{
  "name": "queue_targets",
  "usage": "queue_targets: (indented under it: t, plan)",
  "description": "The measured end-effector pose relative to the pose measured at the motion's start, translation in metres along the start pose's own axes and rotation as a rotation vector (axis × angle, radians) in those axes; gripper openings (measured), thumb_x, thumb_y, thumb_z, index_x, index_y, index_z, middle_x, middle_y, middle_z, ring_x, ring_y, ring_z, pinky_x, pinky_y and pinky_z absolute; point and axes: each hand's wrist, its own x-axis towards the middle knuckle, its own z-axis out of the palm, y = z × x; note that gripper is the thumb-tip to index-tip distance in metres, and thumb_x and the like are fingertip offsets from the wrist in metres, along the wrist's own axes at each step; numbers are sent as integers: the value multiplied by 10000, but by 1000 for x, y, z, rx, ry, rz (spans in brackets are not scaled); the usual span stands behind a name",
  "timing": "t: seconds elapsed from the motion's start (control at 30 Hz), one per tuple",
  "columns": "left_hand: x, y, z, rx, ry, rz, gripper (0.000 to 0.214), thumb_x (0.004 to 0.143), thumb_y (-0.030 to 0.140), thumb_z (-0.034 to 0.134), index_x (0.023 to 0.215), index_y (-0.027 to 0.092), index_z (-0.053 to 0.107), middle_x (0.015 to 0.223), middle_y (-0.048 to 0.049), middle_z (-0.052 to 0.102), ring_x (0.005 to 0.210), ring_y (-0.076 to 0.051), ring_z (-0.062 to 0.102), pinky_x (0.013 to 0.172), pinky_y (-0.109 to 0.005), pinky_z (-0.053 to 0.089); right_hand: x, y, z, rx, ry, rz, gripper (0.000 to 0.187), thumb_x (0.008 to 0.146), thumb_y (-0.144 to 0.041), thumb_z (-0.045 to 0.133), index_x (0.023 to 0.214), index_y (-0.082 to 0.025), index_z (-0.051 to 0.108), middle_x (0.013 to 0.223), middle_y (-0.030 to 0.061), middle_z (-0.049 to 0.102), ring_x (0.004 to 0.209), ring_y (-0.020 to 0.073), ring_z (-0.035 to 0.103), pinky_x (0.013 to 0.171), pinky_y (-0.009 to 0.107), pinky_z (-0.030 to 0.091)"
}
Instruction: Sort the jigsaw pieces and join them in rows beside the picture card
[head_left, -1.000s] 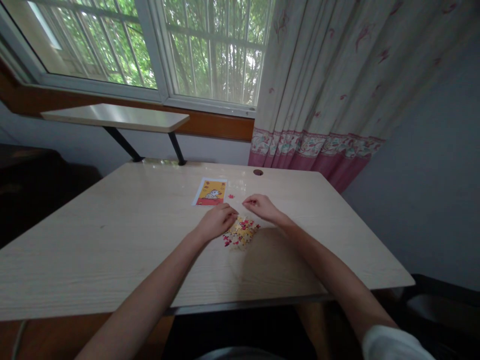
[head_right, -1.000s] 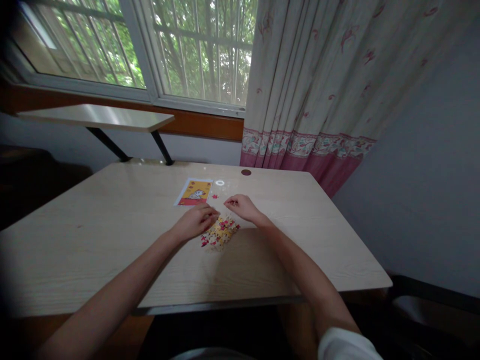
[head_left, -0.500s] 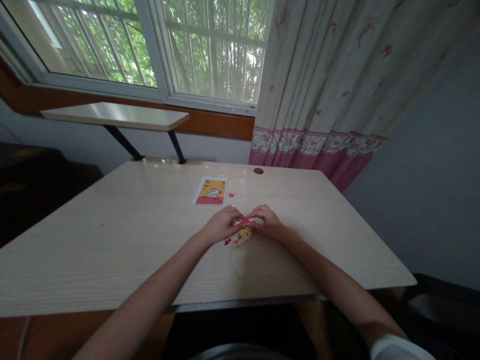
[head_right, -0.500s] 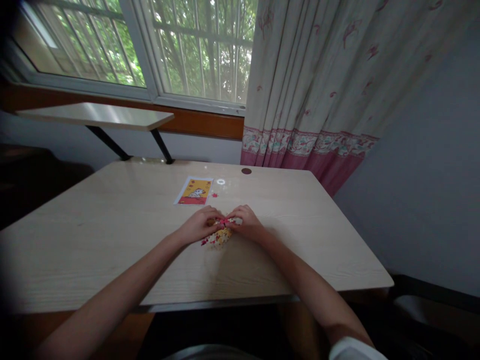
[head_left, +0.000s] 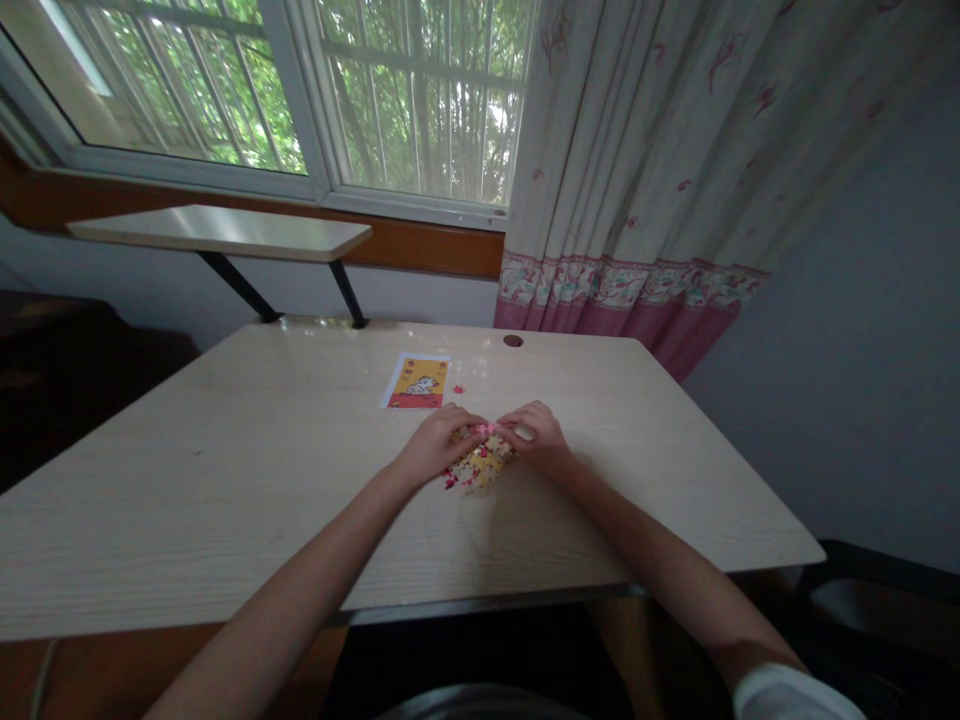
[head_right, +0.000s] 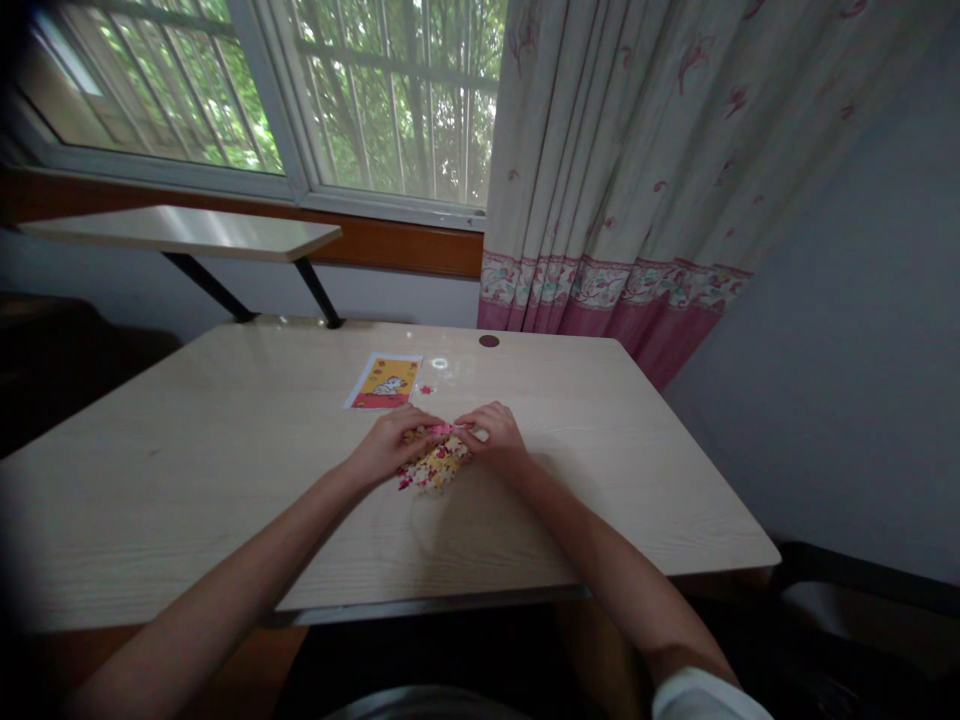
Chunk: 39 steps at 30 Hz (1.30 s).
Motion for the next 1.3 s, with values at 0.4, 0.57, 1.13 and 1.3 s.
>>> queue_targets:
  t: [0.4, 0.57, 1.13, 1.3]
  plan:
    - [-1, -4, 4, 18, -5, -8, 238, 843, 327, 540, 1012, 192, 638, 845, -47, 666, 781, -170, 574, 732, -292, 437, 2, 1, -3, -18, -73, -66, 123, 798, -337, 602, 794, -238, 675, 746, 34, 660, 773, 164, 570, 759, 307, 400]
    - [-2, -8, 2, 48, 5, -50, 293, 830, 324, 551, 1072, 165, 597, 874, -61, 651, 804, -177, 577, 743, -298, 446, 7, 4, -21, -28, 166, -26, 145, 819, -330, 580, 790, -228, 678, 754, 45, 655, 753, 167, 561, 755, 324, 415]
    - [-2, -16, 4, 129, -107, 5, 246, 875, 336, 464, 875, 178, 652, 795, -55, 642, 781, -175, 569, 722, -287, 434, 62, 47, 10, 69, 35, 222, 145, 746, -309, 642, 792, -182, 696, 772, 35, 669, 729, 137, 572, 703, 256, 430]
    - [-2, -15, 2, 145, -97, -2, 241, 877, 321, 461, 864, 170, 649, 781, -57, 637, 768, -176, 563, 709, -288, 433, 116, 78, 58, -2, -100, 399, 197, 749, -347, 616, 828, -188, 701, 785, 19, 685, 712, 129, 586, 652, 222, 414]
